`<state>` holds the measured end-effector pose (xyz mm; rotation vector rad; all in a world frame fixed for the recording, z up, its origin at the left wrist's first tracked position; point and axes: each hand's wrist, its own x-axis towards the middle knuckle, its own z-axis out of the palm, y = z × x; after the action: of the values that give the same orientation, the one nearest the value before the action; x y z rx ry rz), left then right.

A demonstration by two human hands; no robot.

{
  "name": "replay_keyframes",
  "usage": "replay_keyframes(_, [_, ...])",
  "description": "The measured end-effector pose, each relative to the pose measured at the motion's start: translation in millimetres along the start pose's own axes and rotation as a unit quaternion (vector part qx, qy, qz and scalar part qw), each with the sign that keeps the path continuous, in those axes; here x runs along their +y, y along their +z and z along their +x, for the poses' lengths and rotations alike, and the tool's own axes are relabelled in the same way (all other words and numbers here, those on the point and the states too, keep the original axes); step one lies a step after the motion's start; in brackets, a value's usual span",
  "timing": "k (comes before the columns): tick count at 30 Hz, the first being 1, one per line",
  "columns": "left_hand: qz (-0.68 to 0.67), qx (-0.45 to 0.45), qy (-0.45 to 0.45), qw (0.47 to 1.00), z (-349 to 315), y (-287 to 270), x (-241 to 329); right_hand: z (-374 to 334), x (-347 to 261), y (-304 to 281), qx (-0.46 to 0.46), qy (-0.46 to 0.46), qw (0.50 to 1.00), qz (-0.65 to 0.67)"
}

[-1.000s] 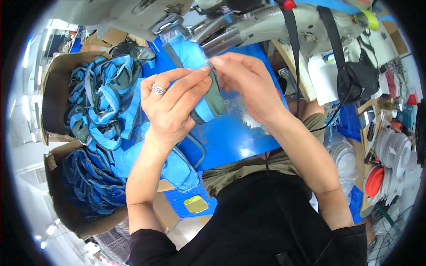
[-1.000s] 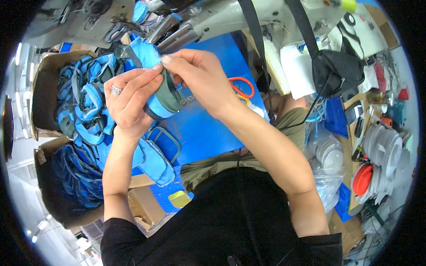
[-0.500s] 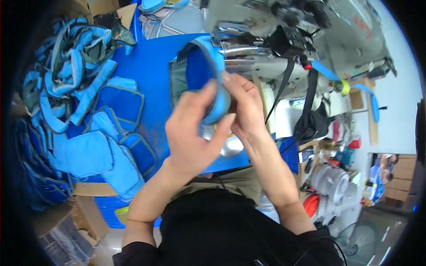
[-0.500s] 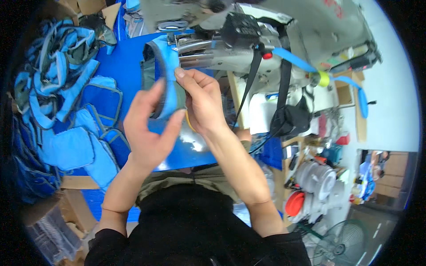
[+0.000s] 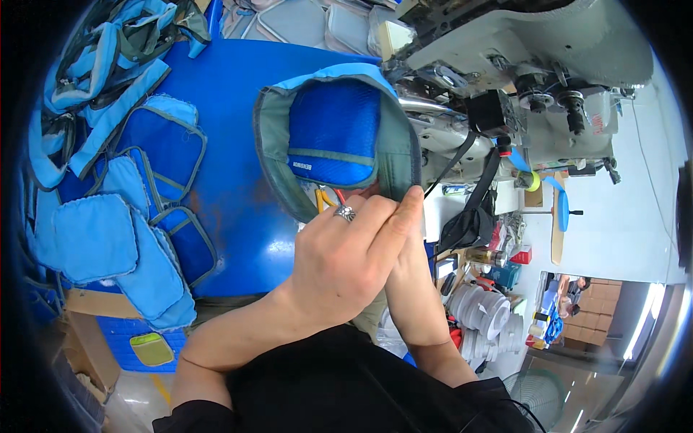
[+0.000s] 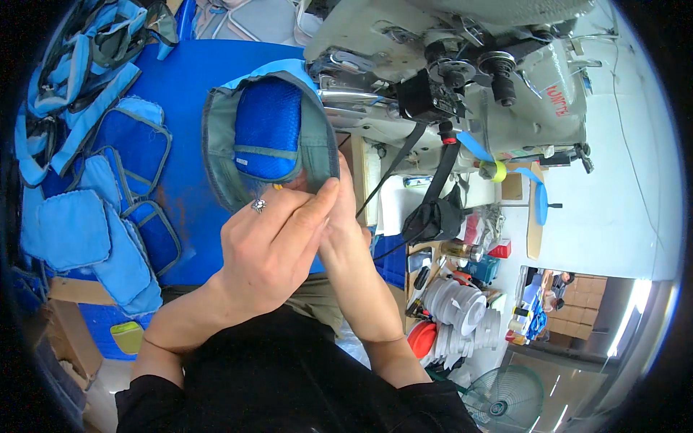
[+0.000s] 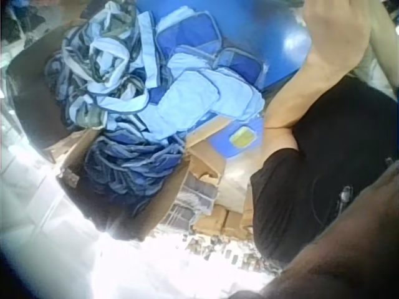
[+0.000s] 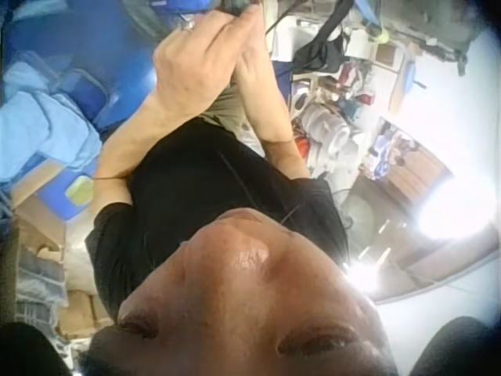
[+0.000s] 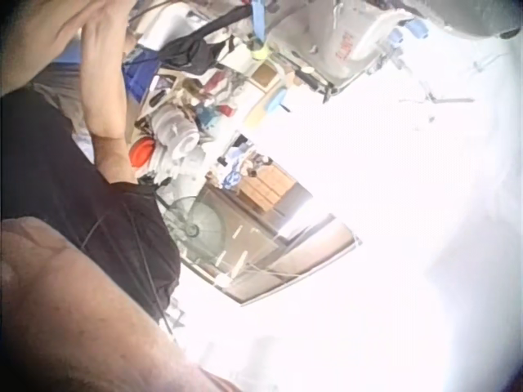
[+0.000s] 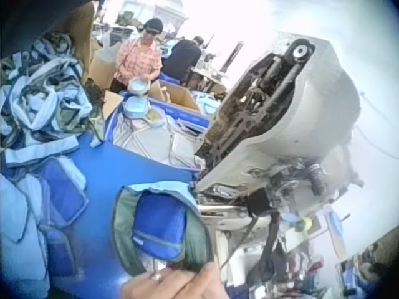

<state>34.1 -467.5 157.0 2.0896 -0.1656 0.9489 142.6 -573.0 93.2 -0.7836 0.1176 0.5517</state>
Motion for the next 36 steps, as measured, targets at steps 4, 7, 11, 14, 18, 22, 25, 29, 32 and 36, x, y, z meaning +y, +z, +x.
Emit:
replay_keyframes(4, [-0.063, -0.001, -0.031, 0.998, -2, -4, 8, -4, -8, 8, -0.091, -0.033, 0.995, -0.033])
replay_keyframes(7, [-0.147, -0.007, -0.074, 0.986, -8, -10, 5, -13, -13, 41, -0.077, -0.021, 0.995, -0.057])
replay_keyframes(11, [-0.121, 0.022, -0.045, 0.991, -4, -32, -25, -15, -20, 44, -0.050, -0.071, 0.990, -0.111])
replay_keyframes(14, [0.125, 0.045, 0.164, 0.977, 33, -44, -49, -17, -20, 36, -0.095, -0.084, 0.982, -0.137])
replay_keyframes(18, [0.272, -0.112, 0.323, 0.900, 79, -47, -55, -30, -18, 52, -0.062, -0.140, 0.975, -0.161])
replay_keyframes(22, [0.299, -0.198, 0.356, 0.863, 93, -49, -59, -30, -11, 47, -0.074, -0.185, 0.969, -0.148])
replay_keyframes(25, [0.277, -0.200, 0.396, 0.852, 99, -46, -53, -28, -9, 46, -0.072, -0.205, 0.969, -0.120])
replay_keyframes(29, [0.204, -0.186, 0.357, 0.892, 95, -47, -56, -17, -5, 38, -0.076, -0.232, 0.965, -0.094])
replay_keyframes(32, [0.103, -0.079, 0.263, 0.956, 83, -37, -65, -15, 0, 41, -0.066, -0.248, 0.951, -0.169])
replay_keyframes(36, [0.128, -0.098, 0.299, 0.940, 83, -36, -64, -19, -17, 39, -0.080, -0.223, 0.931, -0.277])
